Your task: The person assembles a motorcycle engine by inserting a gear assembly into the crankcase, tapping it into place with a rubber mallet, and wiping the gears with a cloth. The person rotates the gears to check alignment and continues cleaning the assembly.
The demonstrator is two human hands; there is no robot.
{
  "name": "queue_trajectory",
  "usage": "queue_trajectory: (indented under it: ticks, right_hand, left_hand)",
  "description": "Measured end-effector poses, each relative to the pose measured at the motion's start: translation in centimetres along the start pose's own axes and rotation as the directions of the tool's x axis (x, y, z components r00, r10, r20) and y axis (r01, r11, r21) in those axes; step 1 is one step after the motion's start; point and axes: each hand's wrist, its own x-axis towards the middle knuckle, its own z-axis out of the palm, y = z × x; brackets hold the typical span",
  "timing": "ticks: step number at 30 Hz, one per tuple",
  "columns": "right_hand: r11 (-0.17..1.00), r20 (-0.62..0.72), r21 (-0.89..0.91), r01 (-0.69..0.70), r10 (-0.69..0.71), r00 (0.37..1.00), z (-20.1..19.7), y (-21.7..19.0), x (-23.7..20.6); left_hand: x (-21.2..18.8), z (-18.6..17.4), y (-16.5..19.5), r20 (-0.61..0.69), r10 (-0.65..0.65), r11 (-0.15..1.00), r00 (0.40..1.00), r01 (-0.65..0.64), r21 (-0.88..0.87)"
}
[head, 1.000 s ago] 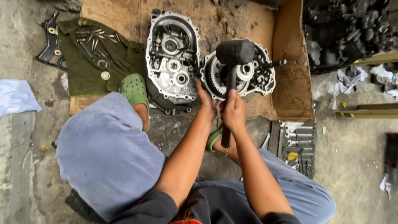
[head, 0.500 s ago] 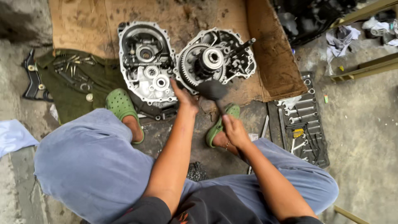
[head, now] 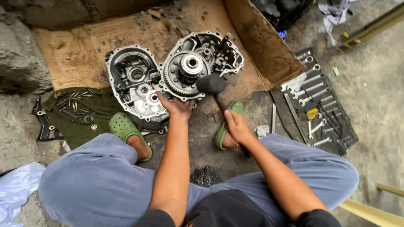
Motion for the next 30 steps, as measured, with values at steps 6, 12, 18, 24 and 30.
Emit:
queue_trajectory:
  ticks: [6,12,18,24,30]
  right_hand:
    - [0.985,-0.238,0.05,0.166,-0.149,0.96,-0.2,-1.5,4.8]
    - [0.929,-0.108,0.293,-0.224,0.266,0.958,-2.6,-1.9,6.9]
    - [0.991,-0.357,-0.124,0.046,-0.088,0.93,-0.6,-2.6,6.3]
    - [0.976,-0.238,-0.177,-0.124,0.08,0.968,-0.9,-2.5,7.6]
    - [0.982,-0.205,-0.057,-0.178,0.163,0.965,-0.4,-1.3,6.1]
  left_hand:
    - [-0.1,0.4,-0.7,0.002,-0.032,0.999,0.999,0.032,-0.012]
    - [0.0,0.8,-1.5,0.063,-0.01,0.998,0.998,0.006,0.069]
    - [-0.2,1.2,-2.2,-0.048,-0.021,0.998,0.999,0.024,0.051]
    - [0.2,0.7,-2.2,0.03,-0.014,0.995,0.999,0.011,0.104]
    - [0.9,1.1,-1.7,0.018,-0.019,0.999,1.0,0.018,0.033]
